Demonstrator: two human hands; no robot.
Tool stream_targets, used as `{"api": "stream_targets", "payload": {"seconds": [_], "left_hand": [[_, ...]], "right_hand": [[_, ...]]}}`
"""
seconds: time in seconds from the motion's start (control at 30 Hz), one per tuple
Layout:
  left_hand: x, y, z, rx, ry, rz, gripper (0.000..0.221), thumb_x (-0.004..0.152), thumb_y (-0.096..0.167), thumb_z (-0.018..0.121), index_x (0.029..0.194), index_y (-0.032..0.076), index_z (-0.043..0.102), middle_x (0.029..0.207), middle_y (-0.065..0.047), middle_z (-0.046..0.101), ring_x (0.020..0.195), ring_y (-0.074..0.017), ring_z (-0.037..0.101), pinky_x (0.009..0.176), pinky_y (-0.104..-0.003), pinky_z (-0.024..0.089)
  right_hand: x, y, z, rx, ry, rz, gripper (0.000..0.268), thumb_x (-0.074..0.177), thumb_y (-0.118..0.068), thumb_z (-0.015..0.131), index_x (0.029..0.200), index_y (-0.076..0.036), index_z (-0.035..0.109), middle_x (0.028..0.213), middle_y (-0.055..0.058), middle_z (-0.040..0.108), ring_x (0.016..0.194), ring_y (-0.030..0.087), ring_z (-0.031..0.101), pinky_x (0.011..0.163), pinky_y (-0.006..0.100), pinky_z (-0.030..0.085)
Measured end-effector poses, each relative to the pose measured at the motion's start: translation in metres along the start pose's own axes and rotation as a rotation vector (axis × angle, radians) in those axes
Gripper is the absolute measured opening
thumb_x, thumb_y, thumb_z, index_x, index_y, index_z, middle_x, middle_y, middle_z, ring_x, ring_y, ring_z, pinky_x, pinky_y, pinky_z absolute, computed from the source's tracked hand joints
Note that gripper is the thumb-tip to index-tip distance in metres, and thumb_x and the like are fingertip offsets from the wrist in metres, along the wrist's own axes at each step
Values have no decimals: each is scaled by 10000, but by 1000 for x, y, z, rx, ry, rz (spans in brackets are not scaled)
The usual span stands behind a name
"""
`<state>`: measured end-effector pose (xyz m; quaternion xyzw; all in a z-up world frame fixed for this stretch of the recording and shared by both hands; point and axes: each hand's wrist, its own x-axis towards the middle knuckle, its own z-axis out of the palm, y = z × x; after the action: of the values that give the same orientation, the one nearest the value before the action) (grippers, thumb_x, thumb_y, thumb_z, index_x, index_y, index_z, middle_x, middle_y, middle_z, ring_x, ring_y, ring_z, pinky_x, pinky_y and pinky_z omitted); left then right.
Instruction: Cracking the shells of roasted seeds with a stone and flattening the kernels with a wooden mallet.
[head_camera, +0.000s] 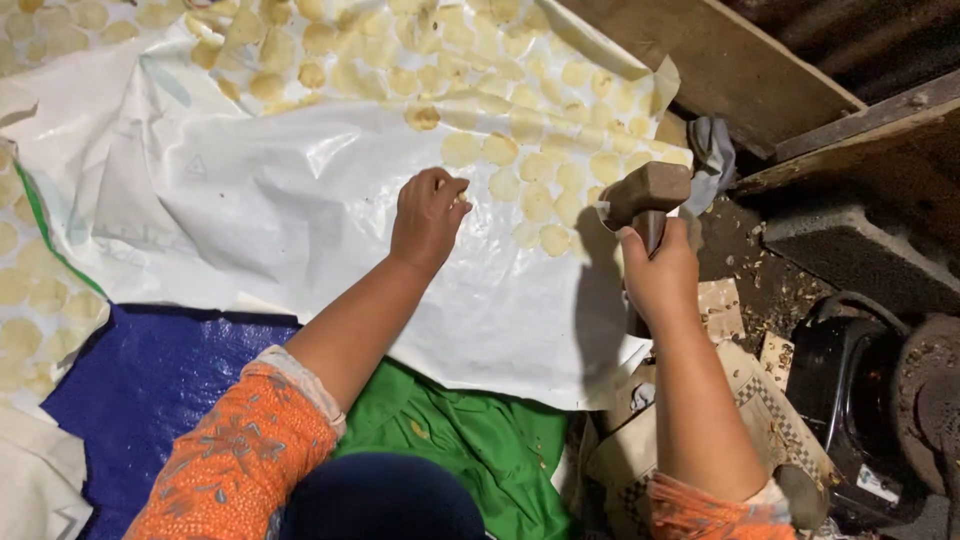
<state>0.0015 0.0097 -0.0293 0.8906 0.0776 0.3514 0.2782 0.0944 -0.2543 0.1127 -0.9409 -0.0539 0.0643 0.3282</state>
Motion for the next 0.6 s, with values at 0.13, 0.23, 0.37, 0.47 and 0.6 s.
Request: {"api": "stream_targets", "payload": {"seconds": [0.13,0.23,0.37,0.47,0.6], "left_hand": [[7,10,-8,-38,-40,-199,143,807,139,832,902,108,730,1066,-58,616,1049,-290,568,908,-451,456],[4,19,-2,-51,-69,-105,128,806,171,836,877,122,741,1044,-23,632,1070,-284,574,954,-439,460],[6,52,8,-153,-195,32,128,766,238,833,807,155,743,998,-10,637,1077,-261,572,972,-457,400],[7,55,6,-126,-269,0,140,753,249,830,787,163,724,972,-13,636,1066,-254,564,983,-459,374],[3,27,23,-51,-204,153,184,825,227,791,913,128,663,1021,-38,616,1068,-266,565,971,-462,397]], "right_hand": [[-26,71,77,21,150,-272,387,1012,-310,701,1134,27,555,941,234,720,847,390,705,708,469,548],[-35,62,83,-58,85,-396,410,1005,-300,721,1161,35,543,864,252,690,739,450,694,586,460,515],[-53,-12,21,302,-105,14,295,1017,-263,653,1063,3,534,698,105,606,504,208,589,478,386,479],[-65,-20,9,534,26,-152,227,1047,-169,608,1143,-2,487,723,70,595,536,205,569,511,380,481],[-47,52,82,293,306,-600,237,1048,-90,644,1212,40,532,1045,202,704,929,344,714,844,454,582]]}}
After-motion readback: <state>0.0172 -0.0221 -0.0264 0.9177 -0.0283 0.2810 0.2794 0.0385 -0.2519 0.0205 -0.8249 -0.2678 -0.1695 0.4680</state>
